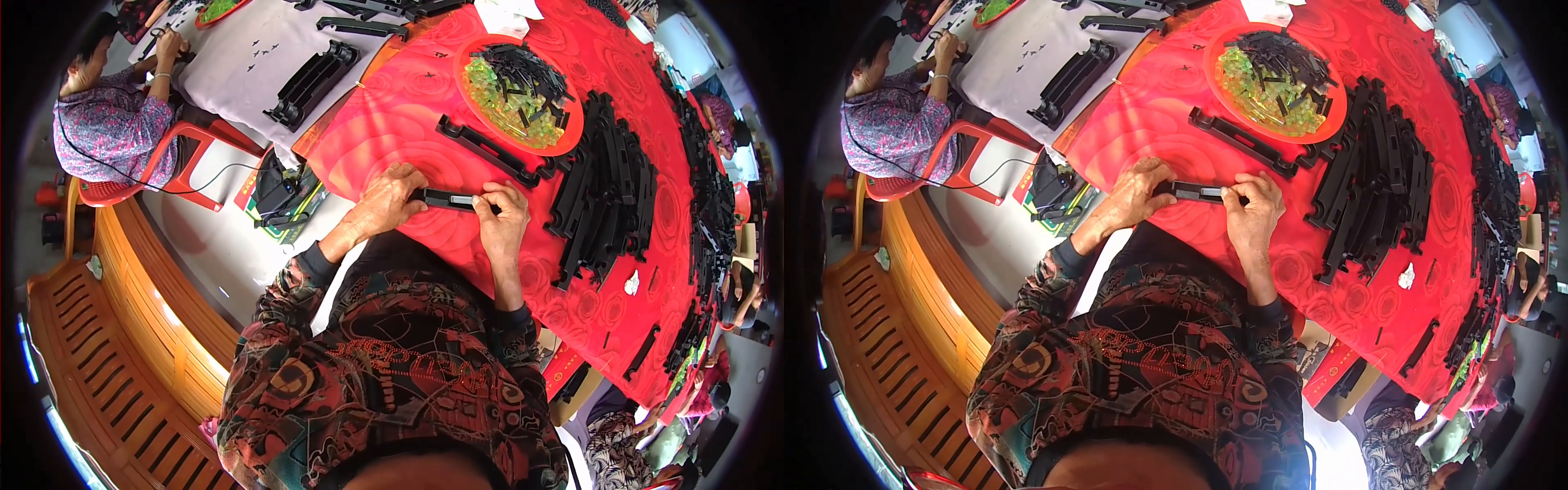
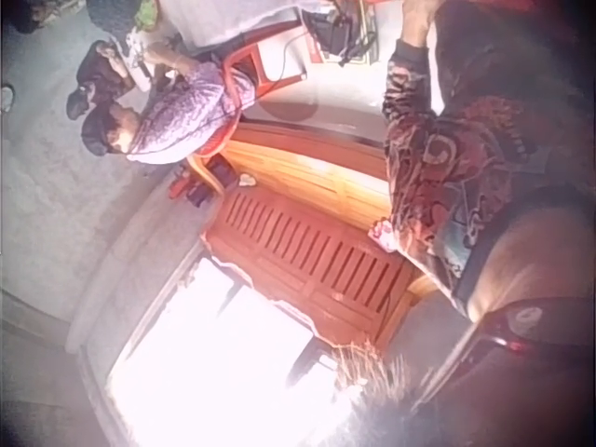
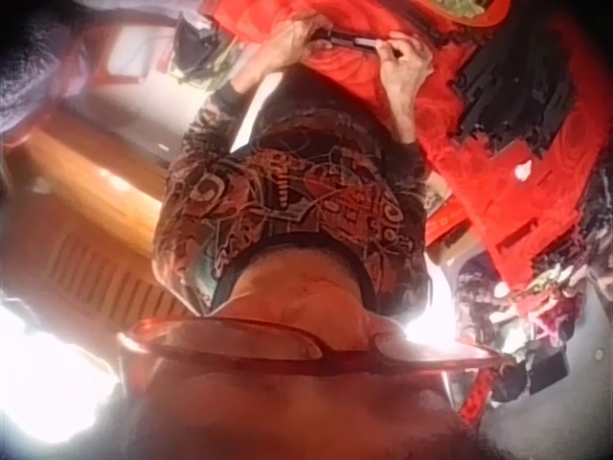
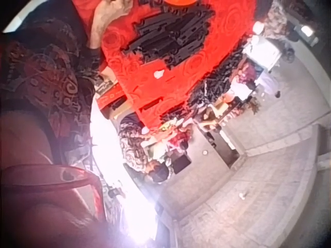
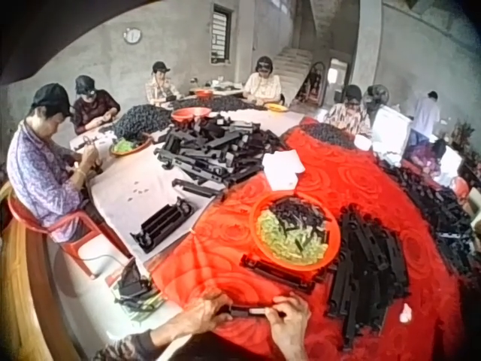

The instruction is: The person assembles level components by inserting bubble vials into black plastic frames and pressing them into place using a metal rod.

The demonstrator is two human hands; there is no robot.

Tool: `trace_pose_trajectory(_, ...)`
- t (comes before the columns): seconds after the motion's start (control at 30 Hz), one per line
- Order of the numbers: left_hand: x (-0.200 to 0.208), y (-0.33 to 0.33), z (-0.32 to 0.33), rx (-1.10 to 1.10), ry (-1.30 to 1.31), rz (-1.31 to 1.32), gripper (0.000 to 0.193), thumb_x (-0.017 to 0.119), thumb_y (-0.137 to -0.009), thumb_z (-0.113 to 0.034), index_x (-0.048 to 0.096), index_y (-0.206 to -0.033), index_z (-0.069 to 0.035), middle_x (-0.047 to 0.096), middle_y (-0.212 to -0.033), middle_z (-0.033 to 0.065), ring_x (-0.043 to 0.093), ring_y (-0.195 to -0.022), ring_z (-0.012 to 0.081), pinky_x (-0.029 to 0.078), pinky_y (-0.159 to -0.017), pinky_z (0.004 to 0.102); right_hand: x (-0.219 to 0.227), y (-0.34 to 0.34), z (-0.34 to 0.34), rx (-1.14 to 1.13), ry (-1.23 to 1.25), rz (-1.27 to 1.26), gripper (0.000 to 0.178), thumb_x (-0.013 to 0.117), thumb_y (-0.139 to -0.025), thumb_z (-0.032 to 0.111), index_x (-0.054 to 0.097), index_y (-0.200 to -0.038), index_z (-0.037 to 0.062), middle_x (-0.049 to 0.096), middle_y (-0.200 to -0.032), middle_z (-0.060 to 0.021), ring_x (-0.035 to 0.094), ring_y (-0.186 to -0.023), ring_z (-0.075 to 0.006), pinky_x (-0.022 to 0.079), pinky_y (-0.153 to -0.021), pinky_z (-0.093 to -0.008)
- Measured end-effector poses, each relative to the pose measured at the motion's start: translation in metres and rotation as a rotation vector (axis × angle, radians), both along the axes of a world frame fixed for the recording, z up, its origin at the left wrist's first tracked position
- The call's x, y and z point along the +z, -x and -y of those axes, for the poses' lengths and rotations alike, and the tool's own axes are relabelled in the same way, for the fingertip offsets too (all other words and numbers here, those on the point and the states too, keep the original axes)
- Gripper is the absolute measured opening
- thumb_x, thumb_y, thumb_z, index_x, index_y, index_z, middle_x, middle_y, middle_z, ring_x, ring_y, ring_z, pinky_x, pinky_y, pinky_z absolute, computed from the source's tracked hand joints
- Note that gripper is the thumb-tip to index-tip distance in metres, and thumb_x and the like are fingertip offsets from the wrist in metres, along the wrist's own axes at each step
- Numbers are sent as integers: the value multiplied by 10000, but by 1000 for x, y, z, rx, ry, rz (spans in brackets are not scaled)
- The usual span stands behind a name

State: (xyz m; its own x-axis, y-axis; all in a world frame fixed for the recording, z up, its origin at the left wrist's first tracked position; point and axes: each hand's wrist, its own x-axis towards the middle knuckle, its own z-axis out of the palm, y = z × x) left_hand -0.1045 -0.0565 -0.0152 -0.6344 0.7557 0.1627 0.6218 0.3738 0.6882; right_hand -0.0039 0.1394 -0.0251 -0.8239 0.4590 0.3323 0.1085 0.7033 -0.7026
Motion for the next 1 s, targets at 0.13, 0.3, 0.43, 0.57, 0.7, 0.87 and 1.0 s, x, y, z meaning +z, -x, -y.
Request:
trace_pose_trajectory(0.13, 1, 0, 0, 17, -24, 55, 261, 725, -697, -113, 576, -896, -30, 547, -860, 126, 530, -901, 333, 437, -775, 430, -4, 2, 1, -10, 79, 7, 101, 736, -691, 141, 655, -715, 85, 660, -973, 9, 473, -1161, -264, 269, -993, -453)
trace_pose_trajectory(0.3, 3, -1, -1, 12, -26, 32, 262, 729, -693, -115, 575, -887, -31, 547, -837, 125, 536, -884, 329, 439, -760, 429, -5, 2, 6, -23, -26, -20, 127, 739, -676, 135, 622, -690, 88, 651, -930, 7, 497, -1103, -256, 289, -964, -450)
trace_pose_trajectory(0.43, 2, 3, 0, -13, -56, -2, 237, 719, -731, -167, 583, -862, -24, 563, -784, 133, 558, -803, 332, 444, -705, 431, -5, 1, 9, -69, -136, -26, 150, 738, -667, 121, 591, -691, 96, 608, -833, -9, 520, -985, -250, 323, -901, -448)
trace_pose_trajectory(0.57, 3, 13, -5, -29, -38, 103, 243, 697, -773, -229, 600, -848, -20, 581, -735, 145, 577, -732, 337, 444, -650, 436, -5, 0, 9, -80, -162, -30, 151, 740, -667, 121, 593, -693, 97, 595, -807, -9, 521, -957, -245, 333, -882, -440)
trace_pose_trajectory(0.7, 0, 18, -15, -49, 71, 157, 232, 686, -781, -234, 611, -839, -23, 606, -734, 162, 598, -723, 343, 447, -637, 442, -6, 0, 11, -49, -108, -55, 141, 738, -671, 124, 602, -693, 94, 604, -811, -1, 522, -959, -237, 333, -887, -431)
trace_pose_trajectory(0.87, -7, 25, -25, -148, 144, 58, 165, 668, -761, -162, 610, -841, -29, 617, -758, 166, 604, -755, 351, 455, -661, 443, -4, 1, 10, 14, 32, -37, 113, 732, -681, 128, 627, -704, 90, 626, -834, 10, 523, -967, -226, 326, -899, -423)
trace_pose_trajectory(1.0, -8, 20, -24, -128, 67, 76, 112, 640, -751, -116, 584, -803, -33, 604, -743, 170, 599, -769, 362, 452, -661, 449, -3, 2, 15, 3, -89, -10, 110, 730, -681, 130, 632, -713, 93, 623, -831, 9, 523, -967, -225, 321, -906, -427)
